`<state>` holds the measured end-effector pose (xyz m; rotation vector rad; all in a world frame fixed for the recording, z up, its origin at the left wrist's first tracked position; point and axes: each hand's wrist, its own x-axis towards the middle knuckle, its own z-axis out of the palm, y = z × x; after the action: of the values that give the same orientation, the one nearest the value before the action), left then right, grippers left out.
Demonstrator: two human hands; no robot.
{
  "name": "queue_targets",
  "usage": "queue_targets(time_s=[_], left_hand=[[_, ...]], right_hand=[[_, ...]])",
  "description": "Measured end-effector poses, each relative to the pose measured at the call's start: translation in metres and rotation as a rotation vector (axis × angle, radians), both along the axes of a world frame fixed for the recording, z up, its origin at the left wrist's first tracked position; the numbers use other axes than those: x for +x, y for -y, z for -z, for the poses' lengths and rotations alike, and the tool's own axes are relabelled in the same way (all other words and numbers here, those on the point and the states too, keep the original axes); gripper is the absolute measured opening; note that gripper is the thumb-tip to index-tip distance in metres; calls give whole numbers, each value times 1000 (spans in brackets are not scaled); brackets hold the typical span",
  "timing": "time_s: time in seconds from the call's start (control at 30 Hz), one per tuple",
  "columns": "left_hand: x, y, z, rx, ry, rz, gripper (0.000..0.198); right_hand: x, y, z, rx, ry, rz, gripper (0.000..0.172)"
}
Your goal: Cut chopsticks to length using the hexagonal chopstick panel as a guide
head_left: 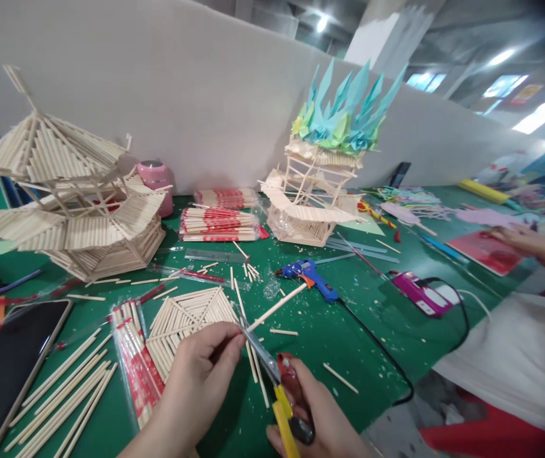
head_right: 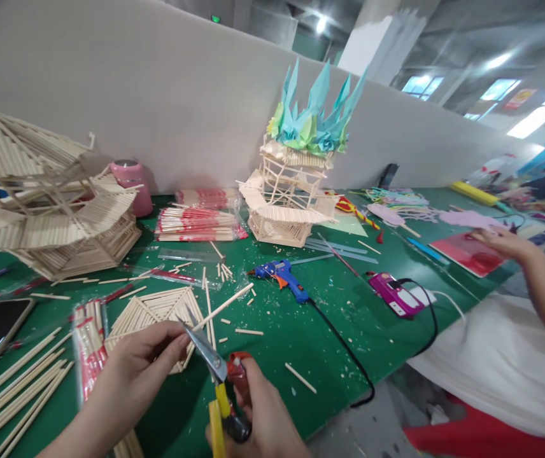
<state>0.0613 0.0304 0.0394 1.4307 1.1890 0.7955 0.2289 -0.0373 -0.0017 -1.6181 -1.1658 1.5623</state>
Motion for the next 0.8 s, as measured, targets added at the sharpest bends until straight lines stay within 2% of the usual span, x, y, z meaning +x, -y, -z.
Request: queue_targets(time_s=[0.17, 0.27, 0.37, 0.47, 0.63, 0.7, 0.8], left_hand=[[-8, -7, 0, -161, 111, 163, 27], [-9, -8, -1, -162, 102, 168, 28], [-5, -4, -1, -59, 41, 106, 27], [-1, -1, 0, 52, -27, 38, 25], [1, 3, 1, 417, -224, -44, 19], [0, 5, 2, 529, -244, -51, 18], [0, 6, 4, 588, -252, -32, 18]], right_hand=[[0, 5, 18, 16, 27, 69, 53], [1, 7, 28, -25, 9, 87, 54], [1, 6, 29, -80, -43, 110, 46], [-1, 3, 23, -117, -69, 121, 41], [-4, 0, 9, -114, -92, 103, 39], [-5, 2, 10, -122, -90, 133, 35], [-6, 5, 18, -136, -78, 156, 33]])
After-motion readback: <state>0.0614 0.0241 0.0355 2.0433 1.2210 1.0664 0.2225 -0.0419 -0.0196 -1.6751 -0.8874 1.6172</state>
